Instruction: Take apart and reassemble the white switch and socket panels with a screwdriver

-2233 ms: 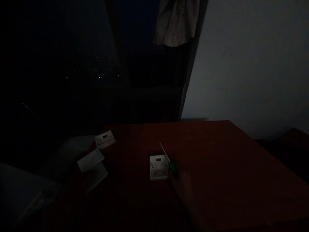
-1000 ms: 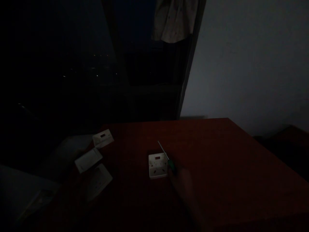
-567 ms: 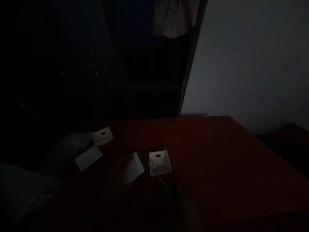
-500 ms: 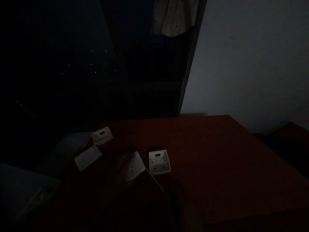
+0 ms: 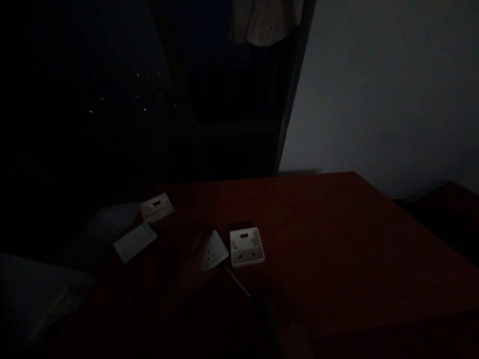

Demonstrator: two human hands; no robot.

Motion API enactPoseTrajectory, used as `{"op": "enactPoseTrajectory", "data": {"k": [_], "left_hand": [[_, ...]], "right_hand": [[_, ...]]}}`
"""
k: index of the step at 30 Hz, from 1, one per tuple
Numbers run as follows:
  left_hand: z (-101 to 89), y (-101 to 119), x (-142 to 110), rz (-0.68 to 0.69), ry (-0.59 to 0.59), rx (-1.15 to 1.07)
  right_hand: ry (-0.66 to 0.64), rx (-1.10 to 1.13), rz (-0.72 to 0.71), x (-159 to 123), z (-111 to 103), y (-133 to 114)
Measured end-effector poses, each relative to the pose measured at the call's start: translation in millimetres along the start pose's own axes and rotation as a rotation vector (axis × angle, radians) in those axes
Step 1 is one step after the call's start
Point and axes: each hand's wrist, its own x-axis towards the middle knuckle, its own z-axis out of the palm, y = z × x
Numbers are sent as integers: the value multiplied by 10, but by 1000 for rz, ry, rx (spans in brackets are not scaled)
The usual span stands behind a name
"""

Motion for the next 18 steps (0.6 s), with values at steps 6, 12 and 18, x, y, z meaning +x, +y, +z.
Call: {"op": "enactPoseTrajectory", "data": {"k": [6, 12, 18], "left_hand": [[52, -23, 30, -13, 1, -26], [76, -29, 28, -38, 26, -23], [-11, 12, -12, -7, 42, -70]], "right_hand": [[19, -15, 23, 1, -4, -51], [19, -37, -33, 49, -67, -99], [-14, -76, -39, 68, -41, -64]]}}
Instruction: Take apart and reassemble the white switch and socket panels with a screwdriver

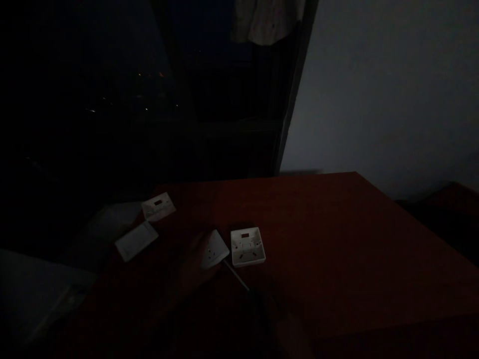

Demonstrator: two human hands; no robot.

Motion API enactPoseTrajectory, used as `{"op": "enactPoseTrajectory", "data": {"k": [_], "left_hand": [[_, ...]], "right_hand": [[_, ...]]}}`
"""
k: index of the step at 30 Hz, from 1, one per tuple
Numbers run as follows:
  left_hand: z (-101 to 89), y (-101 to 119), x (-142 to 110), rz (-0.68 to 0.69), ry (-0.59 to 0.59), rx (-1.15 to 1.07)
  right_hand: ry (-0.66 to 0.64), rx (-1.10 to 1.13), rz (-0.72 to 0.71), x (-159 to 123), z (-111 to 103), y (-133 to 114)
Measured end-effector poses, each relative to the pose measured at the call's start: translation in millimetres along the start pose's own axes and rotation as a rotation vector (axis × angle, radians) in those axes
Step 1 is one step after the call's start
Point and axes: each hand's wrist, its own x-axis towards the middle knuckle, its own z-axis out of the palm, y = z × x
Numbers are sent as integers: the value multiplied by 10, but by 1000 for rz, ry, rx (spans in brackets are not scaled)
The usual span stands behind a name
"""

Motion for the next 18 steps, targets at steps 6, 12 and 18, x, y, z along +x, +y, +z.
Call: {"op": "enactPoseTrajectory", "data": {"k": [6, 12, 18], "left_hand": [[-3, -2, -11, -13, 17, -9], [84, -16, 13, -16, 31, -29], [109, -40, 29, -50, 33, -31]], "right_hand": [[-1, 3, 22, 7, -18, -9], [22, 48, 26, 19, -43, -42], [35, 64, 45, 15, -1, 12]]}}
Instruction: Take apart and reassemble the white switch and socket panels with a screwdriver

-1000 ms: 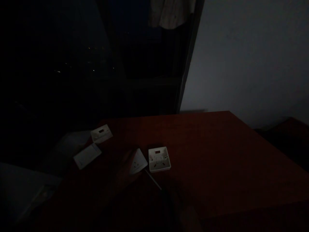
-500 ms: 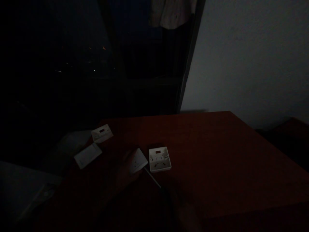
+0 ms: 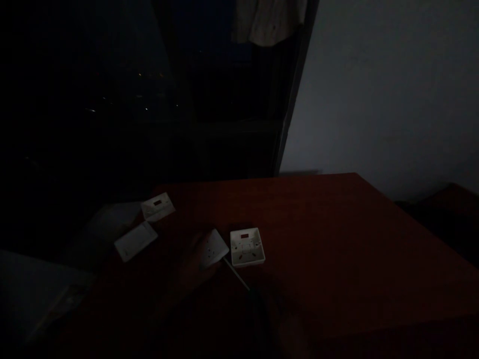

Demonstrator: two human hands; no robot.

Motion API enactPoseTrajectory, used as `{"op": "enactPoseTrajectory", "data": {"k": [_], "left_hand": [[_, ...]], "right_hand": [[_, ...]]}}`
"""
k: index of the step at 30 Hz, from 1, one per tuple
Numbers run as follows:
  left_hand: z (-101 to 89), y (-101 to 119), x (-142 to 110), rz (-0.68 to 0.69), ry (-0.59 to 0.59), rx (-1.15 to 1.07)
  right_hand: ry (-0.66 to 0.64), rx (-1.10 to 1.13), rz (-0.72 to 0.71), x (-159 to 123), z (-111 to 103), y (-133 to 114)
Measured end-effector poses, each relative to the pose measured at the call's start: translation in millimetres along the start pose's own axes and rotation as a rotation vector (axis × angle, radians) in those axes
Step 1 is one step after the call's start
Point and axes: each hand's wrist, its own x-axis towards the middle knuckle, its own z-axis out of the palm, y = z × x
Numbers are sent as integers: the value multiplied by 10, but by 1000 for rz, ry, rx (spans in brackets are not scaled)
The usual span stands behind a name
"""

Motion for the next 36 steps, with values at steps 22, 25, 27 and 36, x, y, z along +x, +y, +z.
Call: {"op": "enactPoseTrajectory", "data": {"k": [22, 25, 27, 36], "left_hand": [[-95, 139, 37, 81, -134, -160], [-100, 32, 92, 104, -73, -256], [-158, -57, 165, 112, -19, -275], [-352, -363, 663, 340, 11, -61]], "right_hand": [[-64, 237, -5, 156, -133, -303], [-60, 316, -6, 156, -141, -294], [-56, 334, 16, 133, -158, -280], [31, 363, 115, 20, -245, -337]]}}
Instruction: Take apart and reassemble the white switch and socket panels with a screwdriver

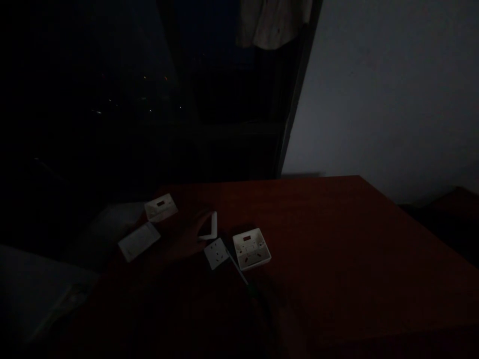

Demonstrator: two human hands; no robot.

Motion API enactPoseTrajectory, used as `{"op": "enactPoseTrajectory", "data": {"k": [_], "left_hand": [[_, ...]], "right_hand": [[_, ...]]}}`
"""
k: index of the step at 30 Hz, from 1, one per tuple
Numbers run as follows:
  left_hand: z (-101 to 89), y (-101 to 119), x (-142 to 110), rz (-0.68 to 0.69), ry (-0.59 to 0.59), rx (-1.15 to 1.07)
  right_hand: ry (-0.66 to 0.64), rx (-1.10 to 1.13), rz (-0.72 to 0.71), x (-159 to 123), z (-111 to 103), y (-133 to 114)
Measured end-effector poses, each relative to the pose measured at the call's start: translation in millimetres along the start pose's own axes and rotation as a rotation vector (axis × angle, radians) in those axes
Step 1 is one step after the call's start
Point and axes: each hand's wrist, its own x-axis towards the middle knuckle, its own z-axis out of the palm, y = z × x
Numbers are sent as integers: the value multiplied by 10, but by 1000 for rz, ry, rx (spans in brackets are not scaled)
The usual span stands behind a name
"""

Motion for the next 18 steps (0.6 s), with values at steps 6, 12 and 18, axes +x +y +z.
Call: {"op": "enactPoseTrajectory", "data": {"k": [6, 12, 18], "left_hand": [[2, -6, 56, 30, -83, 25], [37, 448, -216, -165, 45, 53], [279, 776, -483, -370, -29, 52]], "right_hand": [[-20, 43, -15, 4, -6, 27], [36, 150, 30, 56, 19, 253], [165, 207, 113, 237, -102, 350]]}}
